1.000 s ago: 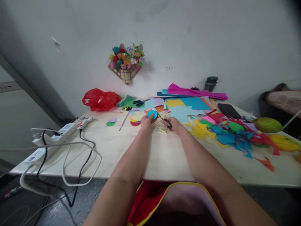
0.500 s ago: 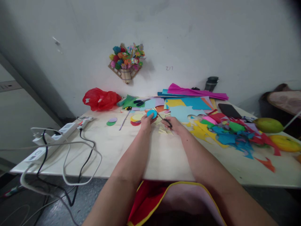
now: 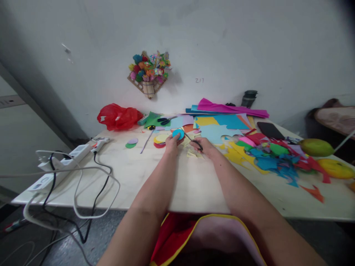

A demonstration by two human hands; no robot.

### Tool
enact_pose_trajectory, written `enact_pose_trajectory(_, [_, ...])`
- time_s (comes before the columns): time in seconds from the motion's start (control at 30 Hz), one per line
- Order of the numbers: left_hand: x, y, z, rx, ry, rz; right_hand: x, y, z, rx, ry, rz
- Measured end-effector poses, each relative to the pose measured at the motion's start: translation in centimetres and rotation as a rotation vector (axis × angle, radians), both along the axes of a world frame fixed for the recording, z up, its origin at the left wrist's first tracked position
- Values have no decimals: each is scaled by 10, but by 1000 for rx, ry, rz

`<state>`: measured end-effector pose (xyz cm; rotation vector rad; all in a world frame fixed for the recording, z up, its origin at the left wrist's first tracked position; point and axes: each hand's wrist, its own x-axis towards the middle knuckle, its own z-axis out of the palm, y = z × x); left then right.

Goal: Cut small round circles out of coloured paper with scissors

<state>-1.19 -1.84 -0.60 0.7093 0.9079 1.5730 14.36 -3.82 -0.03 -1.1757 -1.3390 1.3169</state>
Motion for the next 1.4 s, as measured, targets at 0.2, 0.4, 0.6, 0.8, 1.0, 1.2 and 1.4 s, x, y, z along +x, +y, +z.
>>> enact_pose_trajectory(0.2, [1,1,-1,19,-43,25,1,3,-2,-7,-8,6])
enact_pose_trajectory(0.4, [1,2,-2,17,-57,33,0,1,-1,-39,-8,15])
enact_pose_trajectory(0.6, [1,1,-1,3,-52,24,3,4,-6,-26,30,45])
enact_pose_trajectory(0.8, [2,0,-1,20,-43,-17,2,5,-8,-21,43,51])
enact_pose_trajectory(1.0, [4,-1,-2,27,-31,-14,0,1,-5,11,19,23])
enact_pose_trajectory(1.2, [4,1,-3,27,-38,-13,-2,-4,2,7,-11,-18])
enact_pose_trajectory(1.4, [3,2,-3,21,-52,0,-4,-5,5,3,-17,-25])
